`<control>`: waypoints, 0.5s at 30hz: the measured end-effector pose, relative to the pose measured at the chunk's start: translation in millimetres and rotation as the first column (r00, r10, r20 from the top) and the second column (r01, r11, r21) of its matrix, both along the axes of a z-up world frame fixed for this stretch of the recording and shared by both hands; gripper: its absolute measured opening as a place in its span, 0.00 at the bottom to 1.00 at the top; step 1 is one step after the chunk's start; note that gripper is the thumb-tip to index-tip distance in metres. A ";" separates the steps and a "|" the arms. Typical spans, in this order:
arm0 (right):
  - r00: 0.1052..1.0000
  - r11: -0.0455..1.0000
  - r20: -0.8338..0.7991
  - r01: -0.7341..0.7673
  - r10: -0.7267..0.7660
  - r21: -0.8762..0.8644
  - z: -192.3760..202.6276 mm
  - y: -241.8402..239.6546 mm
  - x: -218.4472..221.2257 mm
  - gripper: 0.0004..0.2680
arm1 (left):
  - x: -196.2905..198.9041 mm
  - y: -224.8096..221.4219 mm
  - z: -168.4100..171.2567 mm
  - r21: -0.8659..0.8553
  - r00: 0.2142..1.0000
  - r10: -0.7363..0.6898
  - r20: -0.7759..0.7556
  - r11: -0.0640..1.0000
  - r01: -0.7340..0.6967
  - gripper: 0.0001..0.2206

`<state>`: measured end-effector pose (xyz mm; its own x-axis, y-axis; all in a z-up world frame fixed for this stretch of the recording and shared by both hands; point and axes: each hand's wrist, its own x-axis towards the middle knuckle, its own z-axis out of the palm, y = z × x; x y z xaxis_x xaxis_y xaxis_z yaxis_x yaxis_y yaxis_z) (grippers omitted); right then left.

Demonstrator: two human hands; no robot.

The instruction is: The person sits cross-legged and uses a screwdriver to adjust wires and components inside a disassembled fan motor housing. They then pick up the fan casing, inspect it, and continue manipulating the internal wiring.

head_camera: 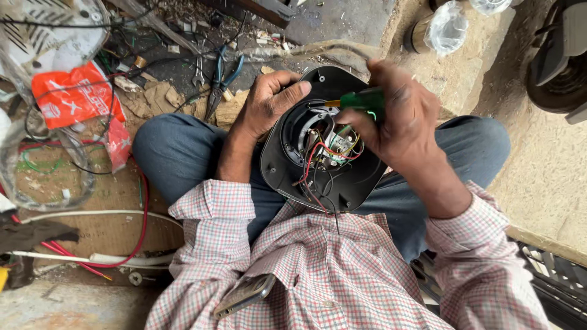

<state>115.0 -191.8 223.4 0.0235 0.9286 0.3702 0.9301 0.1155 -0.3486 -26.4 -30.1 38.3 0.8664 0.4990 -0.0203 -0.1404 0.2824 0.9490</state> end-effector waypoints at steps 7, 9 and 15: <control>0.978 0.955 0.077 0.208 -0.195 -0.210 3.9 2.5 -1.7 0.27 | -1.0 -1.3 -0.7 0.024 1.000 -0.009 0.016 1.000 0.008 0.20; 1.000 0.999 -0.017 0.018 -0.019 -0.046 -1.1 -3.0 0.5 0.20 | 0.5 0.0 -0.6 -0.003 0.999 -0.018 0.048 1.000 0.018 0.20; 0.996 0.993 0.030 -0.084 0.087 -0.082 -2.6 3.6 2.7 0.21 | -1.0 -3.9 -10.2 -0.048 0.999 -0.021 0.033 0.999 0.023 0.19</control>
<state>117.7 -188.2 220.8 -0.0684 0.9536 0.2931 0.9293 0.1678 -0.3291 -27.5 -34.0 28.1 0.8778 0.4788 -0.0158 -0.1640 0.3313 0.9292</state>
